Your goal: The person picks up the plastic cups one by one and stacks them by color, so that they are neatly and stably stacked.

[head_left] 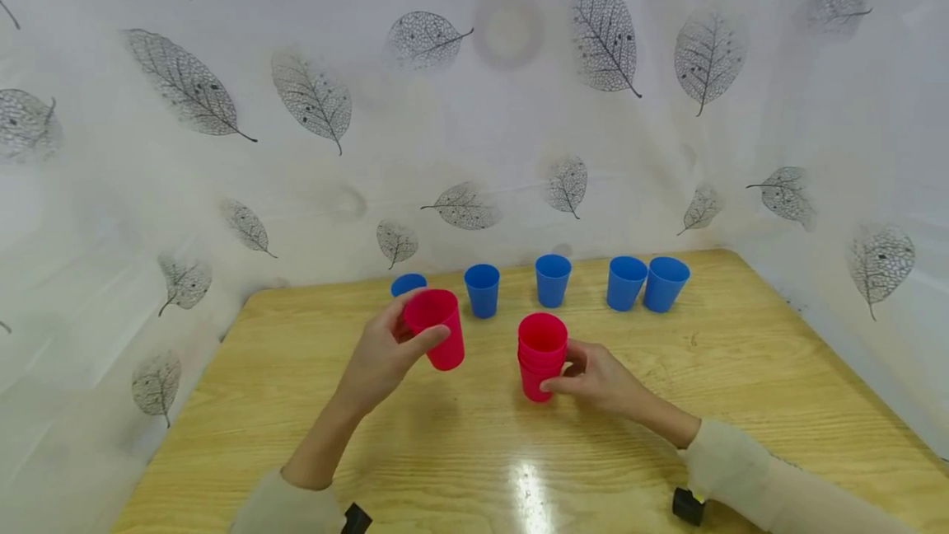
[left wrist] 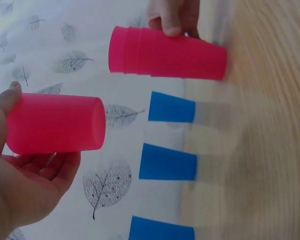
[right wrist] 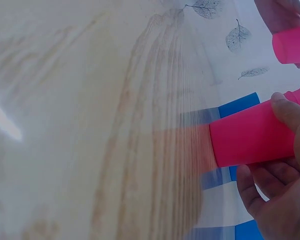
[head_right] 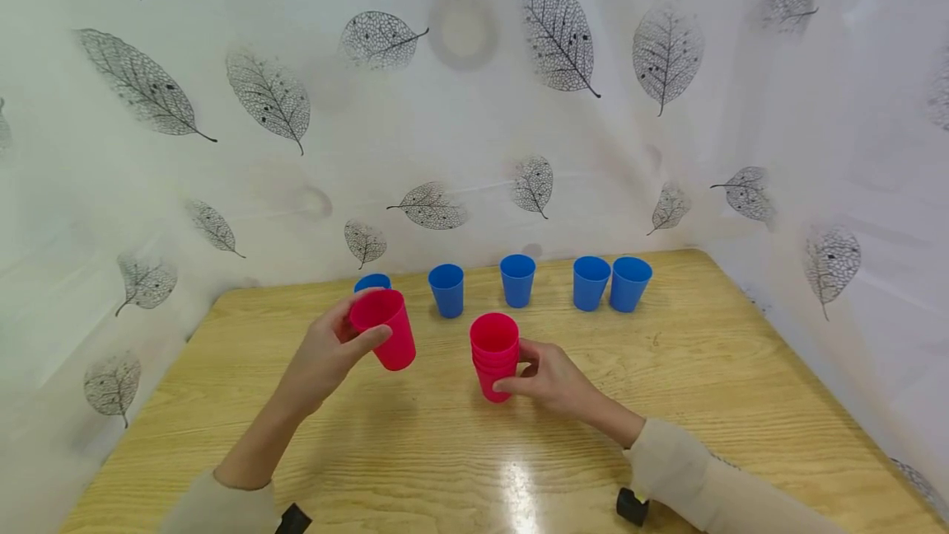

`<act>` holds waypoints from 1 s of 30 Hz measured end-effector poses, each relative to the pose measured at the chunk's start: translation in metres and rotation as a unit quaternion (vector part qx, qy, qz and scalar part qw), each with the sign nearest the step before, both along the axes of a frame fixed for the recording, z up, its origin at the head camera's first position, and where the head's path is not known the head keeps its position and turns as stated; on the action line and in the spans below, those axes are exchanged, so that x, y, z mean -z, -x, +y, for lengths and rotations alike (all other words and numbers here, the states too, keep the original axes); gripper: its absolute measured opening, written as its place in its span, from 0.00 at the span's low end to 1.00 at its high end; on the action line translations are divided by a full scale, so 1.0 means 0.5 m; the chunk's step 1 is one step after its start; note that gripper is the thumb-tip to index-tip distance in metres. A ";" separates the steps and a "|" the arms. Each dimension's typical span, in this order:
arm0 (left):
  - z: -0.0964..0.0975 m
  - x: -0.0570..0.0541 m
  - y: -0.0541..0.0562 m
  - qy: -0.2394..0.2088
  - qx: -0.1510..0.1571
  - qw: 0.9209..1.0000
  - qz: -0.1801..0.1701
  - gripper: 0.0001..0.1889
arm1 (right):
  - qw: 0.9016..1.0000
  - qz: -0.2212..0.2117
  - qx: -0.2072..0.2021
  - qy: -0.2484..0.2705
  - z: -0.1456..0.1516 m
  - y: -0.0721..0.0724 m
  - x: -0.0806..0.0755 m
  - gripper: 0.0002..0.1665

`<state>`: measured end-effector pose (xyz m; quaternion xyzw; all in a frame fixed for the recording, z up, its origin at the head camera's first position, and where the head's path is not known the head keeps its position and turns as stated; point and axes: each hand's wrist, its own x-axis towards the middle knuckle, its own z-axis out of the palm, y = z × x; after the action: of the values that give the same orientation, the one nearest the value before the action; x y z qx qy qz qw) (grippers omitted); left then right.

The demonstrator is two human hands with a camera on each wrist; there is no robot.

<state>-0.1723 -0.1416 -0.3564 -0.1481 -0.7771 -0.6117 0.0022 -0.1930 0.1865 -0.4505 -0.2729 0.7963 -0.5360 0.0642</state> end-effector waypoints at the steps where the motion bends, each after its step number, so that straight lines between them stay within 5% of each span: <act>1: 0.005 -0.002 0.001 -0.001 0.003 1.000 0.003 0.30 | 1.000 0.001 0.000 0.000 0.000 0.000 0.000 0.26; 20: 0.094 -0.061 0.016 -0.011 0.037 0.997 0.060 0.29 | 1.000 0.008 -0.004 0.001 0.000 -0.001 -0.002 0.26; 30: 0.142 -0.073 0.028 -0.050 0.076 0.994 0.068 0.29 | 1.000 0.002 -0.008 0.003 0.002 -0.002 -0.002 0.26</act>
<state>-0.1861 -0.0707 -0.3198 -0.2479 -0.7302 -0.6365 0.0160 -0.1921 0.1874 -0.4496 -0.2799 0.7928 -0.5373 0.0661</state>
